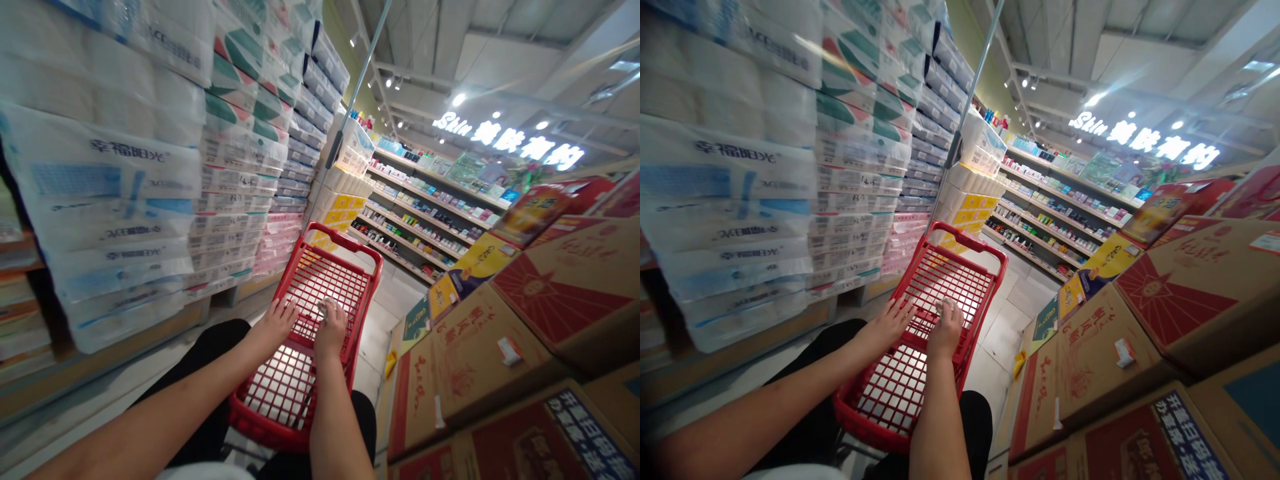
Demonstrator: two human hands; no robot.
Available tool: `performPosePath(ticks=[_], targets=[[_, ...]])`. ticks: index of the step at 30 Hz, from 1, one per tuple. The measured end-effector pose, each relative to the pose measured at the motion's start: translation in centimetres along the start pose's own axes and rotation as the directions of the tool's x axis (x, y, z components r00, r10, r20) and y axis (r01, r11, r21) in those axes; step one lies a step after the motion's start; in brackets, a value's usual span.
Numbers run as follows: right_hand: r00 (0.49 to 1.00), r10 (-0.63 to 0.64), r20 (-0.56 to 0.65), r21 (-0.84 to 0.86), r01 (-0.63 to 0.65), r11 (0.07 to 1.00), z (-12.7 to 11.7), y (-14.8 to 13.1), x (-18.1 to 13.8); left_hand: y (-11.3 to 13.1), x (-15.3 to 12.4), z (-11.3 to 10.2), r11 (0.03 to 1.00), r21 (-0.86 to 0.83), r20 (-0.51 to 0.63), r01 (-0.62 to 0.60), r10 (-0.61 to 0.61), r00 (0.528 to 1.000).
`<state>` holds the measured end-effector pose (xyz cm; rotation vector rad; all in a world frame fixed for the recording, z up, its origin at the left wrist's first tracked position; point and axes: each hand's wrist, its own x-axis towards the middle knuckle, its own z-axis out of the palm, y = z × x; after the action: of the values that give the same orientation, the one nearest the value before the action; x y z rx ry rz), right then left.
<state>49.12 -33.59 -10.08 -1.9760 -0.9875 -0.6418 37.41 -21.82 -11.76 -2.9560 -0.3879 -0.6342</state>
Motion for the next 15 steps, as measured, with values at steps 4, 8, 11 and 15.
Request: performPosePath(ticks=[4, 8, 11, 15], targets=[[0.994, -0.072, 0.081, 0.060, 0.067, 0.996, -0.29, 0.25, -0.06, 0.02, -0.14, 0.00, 1.000, -0.023, -0.019, -0.013, 0.013, 1.000], [1.000, 0.005, -0.010, 0.039, -0.004, 0.999, -0.23, 0.25, -0.10, -0.05, -0.29, -0.03, 1.000, -0.015, -0.004, -0.019, 0.019, 1.000], [0.997, -0.056, 0.047, 0.049, 0.054, 0.997, -0.17, 0.17, -0.21, -0.02, -0.40, -0.27, 0.999, -0.017, 0.005, -0.027, 0.027, 1.000], [0.997, -0.050, 0.051, 0.044, 0.048, 0.998, -0.07, 0.15, -0.39, 0.18, -0.45, -0.88, 0.999, -0.009, 0.019, -0.031, 0.031, 0.999]])
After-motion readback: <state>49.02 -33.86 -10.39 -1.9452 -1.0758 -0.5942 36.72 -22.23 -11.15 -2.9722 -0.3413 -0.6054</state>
